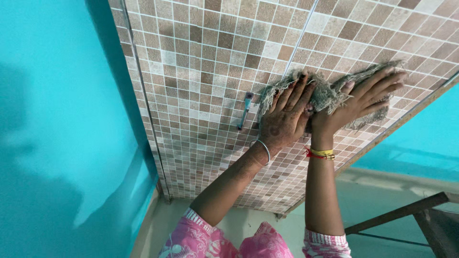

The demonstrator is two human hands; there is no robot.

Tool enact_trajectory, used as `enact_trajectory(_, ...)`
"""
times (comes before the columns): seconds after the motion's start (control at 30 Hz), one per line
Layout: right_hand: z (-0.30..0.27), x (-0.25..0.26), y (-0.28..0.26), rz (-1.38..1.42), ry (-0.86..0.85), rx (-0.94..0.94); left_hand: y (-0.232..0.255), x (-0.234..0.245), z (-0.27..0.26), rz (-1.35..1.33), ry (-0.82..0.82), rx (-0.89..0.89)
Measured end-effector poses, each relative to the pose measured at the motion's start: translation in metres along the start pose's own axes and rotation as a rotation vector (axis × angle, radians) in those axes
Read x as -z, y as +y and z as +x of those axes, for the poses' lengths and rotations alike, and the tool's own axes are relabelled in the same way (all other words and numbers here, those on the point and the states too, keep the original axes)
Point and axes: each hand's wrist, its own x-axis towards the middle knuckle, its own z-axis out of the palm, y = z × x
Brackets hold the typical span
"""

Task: The person wipes the top, front, and sides of a tiled cabinet using a cloth, moving it repeatedly across the surfaces and around the handles.

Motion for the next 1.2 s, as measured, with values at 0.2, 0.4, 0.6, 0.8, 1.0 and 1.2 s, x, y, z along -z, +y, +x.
enact_trajectory(0.2,0.039,-0.001,0.007,-0.141,0.030,0.058,0.013,0.005,0.046,0.220,-0.023,-0.003)
enact_trajectory(0.4,0.085,-0.019,0.035,-0.029,0.113,0.109,0.021,0.022,0.112,0.465,-0.298,-0.041)
enact_trajectory(0.6,0.131,-0.053,0.073,-0.111,0.128,0.131,0.019,0.044,0.159,0.547,-0.287,-0.215)
enact_trajectory(0.8,0.137,-0.046,0.055,-0.172,0.061,0.216,-0.001,0.033,0.182,0.530,-0.259,-0.183)
enact_trajectory(1.0,0.143,-0.020,0.002,-0.132,-0.009,0.328,-0.030,0.041,0.196,0.510,0.087,-0.297)
enact_trajectory(1.2,0.140,0.022,-0.099,-0.344,-0.229,0.123,-0.050,0.068,0.202,0.481,0.319,-0.326)
